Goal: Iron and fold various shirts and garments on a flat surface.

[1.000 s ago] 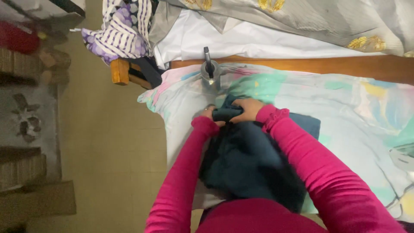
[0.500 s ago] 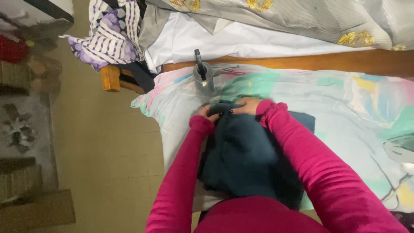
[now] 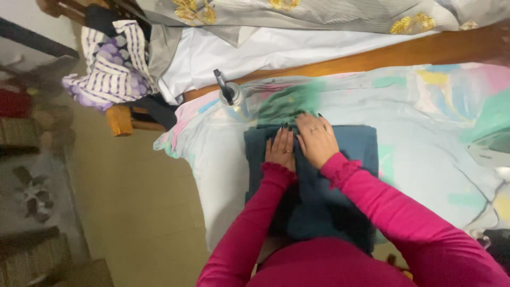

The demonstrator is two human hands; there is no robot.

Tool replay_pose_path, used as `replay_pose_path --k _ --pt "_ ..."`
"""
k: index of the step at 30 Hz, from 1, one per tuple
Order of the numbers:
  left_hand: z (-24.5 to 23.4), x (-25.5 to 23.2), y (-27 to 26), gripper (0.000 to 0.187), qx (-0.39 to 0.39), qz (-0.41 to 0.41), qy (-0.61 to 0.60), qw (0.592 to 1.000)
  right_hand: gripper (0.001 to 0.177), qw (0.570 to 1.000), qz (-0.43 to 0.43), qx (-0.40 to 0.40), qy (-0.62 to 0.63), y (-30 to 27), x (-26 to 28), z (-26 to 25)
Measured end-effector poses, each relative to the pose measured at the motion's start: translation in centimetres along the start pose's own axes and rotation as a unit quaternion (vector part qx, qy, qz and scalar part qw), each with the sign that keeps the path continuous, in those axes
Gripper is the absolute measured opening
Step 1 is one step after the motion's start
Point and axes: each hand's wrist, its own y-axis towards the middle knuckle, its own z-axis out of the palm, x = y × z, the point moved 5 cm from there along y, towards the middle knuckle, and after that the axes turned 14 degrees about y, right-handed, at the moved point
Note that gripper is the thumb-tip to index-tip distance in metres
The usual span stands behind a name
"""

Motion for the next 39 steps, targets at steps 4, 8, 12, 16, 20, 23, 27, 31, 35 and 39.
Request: replay_pose_path --k 4,8,12,16,20,23,27,31,35,39 --pt "0.3 0.0 0.5 0.073 0.014 0.014 -0.019 1.000 0.056 0.996 -0.004 0.032 -0.082 -4.2 -2.5 -1.4" --pt "0.6 0.4 0.8 0.076 0.039 0.009 0.021 0.999 0.069 0.994 0.037 0.037 -0.093 -5.8 -7.1 -2.0" --pt "-0.7 0.2 0.9 0.078 0.025 0.010 0.049 0.998 0.072 0.986 0.093 0.024 -0.139 -7.4 -10.5 -4.3" --pt "-1.1 0.2 0.8 0.076 0.035 0.012 0.041 0.998 0.073 0.986 0.101 0.000 -0.135 -8.5 -12.4 -6.2" --pt "-5.3 -2.5 -2.9 0.077 0.076 0.032 0.053 0.995 0.074 0.984 0.114 -0.008 -0.134 -11.2 -9.3 -8.1" --pt "-7.0 -6.8 -10.3 0.074 0.095 0.118 0.025 0.988 0.072 0.993 0.090 0.044 -0.065 -17.3 -4.9 -6.7" --pt "-5.1 -10.3 -17.5 0.071 0.096 0.182 -0.014 0.979 0.072 0.994 -0.006 0.107 0.010 -25.8 -2.2 -2.7" --pt "-3.6 -10.4 -18.8 0.068 0.083 0.157 -0.006 0.984 0.072 0.990 -0.028 0.139 0.016 -28.8 -3.3 -1.8" --pt "-3.2 -10.1 -18.8 0.066 0.094 0.123 0.008 0.988 0.068 0.991 -0.030 0.119 0.054 -28.3 -4.7 -3.7" --pt "0.8 -8.9 -18.5 0.053 0.070 0.058 -0.012 0.996 0.064 0.981 0.090 -0.131 0.115 -30.1 -9.7 -9.4"
